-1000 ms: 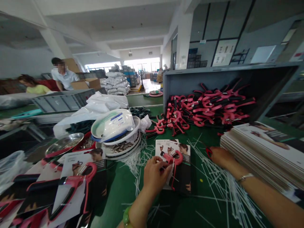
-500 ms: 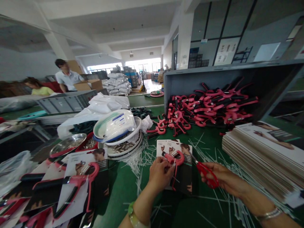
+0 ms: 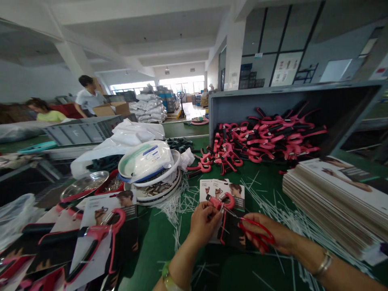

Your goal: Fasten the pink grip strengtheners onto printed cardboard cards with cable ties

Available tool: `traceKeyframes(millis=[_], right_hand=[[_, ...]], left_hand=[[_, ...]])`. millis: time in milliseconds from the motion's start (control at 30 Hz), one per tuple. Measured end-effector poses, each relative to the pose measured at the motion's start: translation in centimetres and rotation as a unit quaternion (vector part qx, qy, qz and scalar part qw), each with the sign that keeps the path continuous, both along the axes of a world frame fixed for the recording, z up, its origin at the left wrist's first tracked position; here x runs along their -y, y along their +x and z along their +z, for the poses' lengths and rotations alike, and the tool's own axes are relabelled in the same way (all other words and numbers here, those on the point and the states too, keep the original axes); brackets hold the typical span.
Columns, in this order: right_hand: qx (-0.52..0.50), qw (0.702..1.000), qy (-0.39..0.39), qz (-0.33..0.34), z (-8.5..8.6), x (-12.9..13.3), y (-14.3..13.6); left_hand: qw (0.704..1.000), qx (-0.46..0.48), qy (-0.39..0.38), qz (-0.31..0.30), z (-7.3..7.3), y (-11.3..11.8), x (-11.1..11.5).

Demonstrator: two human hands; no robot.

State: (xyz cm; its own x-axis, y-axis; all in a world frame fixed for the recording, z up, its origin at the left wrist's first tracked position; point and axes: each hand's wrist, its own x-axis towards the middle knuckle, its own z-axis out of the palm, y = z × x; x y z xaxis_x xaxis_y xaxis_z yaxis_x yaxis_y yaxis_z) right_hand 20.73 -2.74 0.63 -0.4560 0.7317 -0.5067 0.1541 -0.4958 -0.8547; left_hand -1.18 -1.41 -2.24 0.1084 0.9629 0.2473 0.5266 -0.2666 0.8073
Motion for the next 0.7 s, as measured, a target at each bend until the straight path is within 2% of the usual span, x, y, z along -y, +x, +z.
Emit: traceKeyframes(millis=[267, 400, 567, 700], right_hand=[[0.004, 0.999, 0.004, 0.037, 0.2, -0.3, 0.2], [0.002, 1.0, 0.006, 0.014, 0.1, -0.7, -0.3], [-0.018, 0.999, 0.022, 0.038, -0.4, -1.2, -0.3], [0.016, 0.998, 0.045, 0.051, -0.3, -1.5, -0.7]], left_hand=[[0.999, 0.038, 0.006, -0.003, -0.3, -0.2, -0.1], [1.0, 0.021, 0.004, -0.009, -0.1, -0.2, -0.1], [1.0, -0.004, 0.011, -0.02, 0.2, -0.2, 0.0], [0.999, -0.018, 0.003, -0.026, 0.3, -0.3, -0.1]])
